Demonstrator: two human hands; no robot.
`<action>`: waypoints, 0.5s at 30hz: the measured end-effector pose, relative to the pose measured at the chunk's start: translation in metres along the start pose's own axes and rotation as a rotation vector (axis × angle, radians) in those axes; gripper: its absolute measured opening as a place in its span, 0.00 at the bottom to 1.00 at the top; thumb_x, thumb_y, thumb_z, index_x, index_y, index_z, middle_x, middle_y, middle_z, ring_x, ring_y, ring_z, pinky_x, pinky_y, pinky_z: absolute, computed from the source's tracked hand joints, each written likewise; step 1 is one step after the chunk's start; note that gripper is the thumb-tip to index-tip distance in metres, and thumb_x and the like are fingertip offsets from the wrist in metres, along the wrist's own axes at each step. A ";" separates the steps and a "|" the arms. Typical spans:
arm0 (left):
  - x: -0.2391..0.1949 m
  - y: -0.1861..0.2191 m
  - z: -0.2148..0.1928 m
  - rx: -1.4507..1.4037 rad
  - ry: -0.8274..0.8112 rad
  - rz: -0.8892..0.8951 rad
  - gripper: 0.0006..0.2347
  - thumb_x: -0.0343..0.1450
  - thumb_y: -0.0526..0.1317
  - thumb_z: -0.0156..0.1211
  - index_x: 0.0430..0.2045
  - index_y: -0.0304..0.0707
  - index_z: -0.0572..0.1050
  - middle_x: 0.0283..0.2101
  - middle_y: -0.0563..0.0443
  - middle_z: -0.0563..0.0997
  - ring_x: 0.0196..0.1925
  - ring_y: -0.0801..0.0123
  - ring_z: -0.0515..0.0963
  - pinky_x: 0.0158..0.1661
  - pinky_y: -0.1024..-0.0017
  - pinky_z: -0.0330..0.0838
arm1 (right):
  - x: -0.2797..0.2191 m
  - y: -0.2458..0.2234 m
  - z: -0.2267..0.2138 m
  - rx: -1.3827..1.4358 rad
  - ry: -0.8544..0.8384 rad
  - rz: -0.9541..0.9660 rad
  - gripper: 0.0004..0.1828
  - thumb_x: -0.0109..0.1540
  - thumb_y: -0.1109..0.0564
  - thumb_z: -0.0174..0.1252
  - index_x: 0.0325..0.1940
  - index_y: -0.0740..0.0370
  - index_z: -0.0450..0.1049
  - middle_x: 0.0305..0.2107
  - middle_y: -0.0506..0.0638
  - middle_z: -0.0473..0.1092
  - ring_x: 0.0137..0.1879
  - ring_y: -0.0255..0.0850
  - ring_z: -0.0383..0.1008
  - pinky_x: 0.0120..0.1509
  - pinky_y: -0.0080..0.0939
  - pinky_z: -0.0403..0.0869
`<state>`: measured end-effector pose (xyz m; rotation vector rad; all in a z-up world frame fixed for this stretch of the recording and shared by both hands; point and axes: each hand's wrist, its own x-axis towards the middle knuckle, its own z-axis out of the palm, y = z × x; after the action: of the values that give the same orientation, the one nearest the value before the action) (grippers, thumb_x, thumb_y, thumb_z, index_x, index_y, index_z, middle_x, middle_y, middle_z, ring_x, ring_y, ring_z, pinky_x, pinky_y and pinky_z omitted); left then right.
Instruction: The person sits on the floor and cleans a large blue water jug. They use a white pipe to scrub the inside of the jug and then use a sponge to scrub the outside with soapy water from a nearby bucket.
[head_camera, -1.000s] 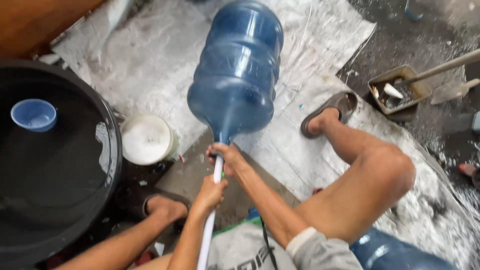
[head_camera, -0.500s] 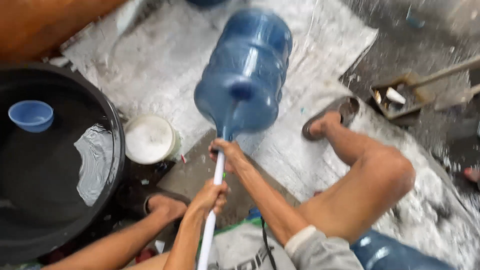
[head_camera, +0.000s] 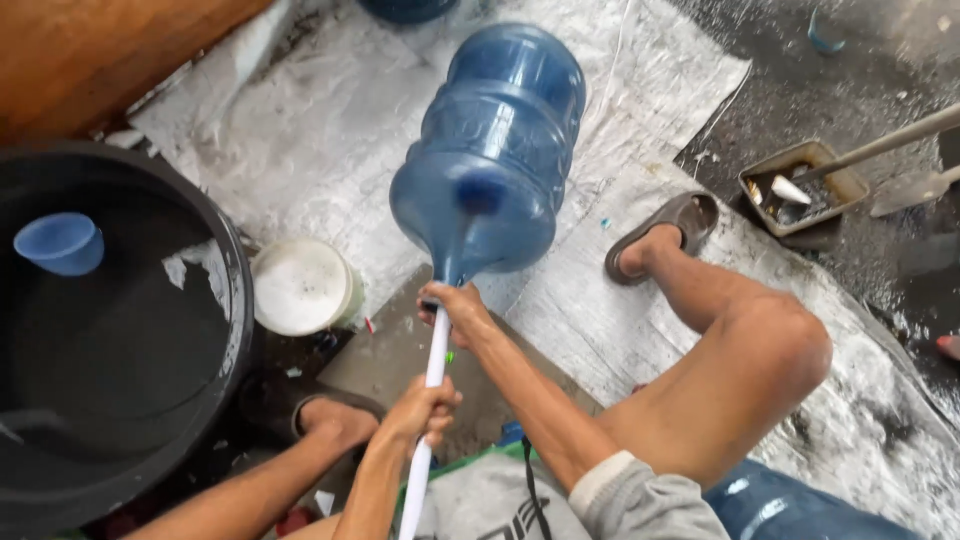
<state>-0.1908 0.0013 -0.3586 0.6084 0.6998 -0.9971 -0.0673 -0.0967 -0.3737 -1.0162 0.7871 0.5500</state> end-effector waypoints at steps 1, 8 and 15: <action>0.002 0.004 0.009 0.566 0.351 0.114 0.04 0.62 0.34 0.50 0.25 0.42 0.63 0.20 0.53 0.60 0.21 0.68 0.61 0.21 0.71 0.51 | -0.002 0.000 0.002 -0.002 0.018 -0.020 0.06 0.50 0.65 0.60 0.25 0.71 0.70 0.20 0.57 0.69 0.26 0.41 0.72 0.27 0.35 0.76; 0.036 -0.006 -0.030 -0.069 -0.143 -0.025 0.15 0.68 0.33 0.48 0.11 0.51 0.53 0.11 0.67 0.44 0.08 0.88 0.44 0.06 0.83 0.37 | 0.006 0.008 -0.001 0.077 -0.053 -0.020 0.06 0.52 0.64 0.58 0.26 0.71 0.69 0.20 0.56 0.68 0.27 0.40 0.71 0.30 0.35 0.76; -0.008 0.019 0.016 0.125 0.143 0.091 0.10 0.62 0.29 0.50 0.20 0.47 0.57 0.11 0.63 0.46 0.07 0.84 0.46 0.06 0.80 0.37 | 0.019 0.003 -0.010 -0.045 -0.105 -0.042 0.07 0.52 0.60 0.57 0.30 0.68 0.71 0.21 0.56 0.70 0.23 0.44 0.70 0.32 0.40 0.73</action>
<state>-0.1730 0.0014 -0.3398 0.8198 0.7323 -0.9235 -0.0616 -0.1031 -0.3932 -1.0349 0.6609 0.5823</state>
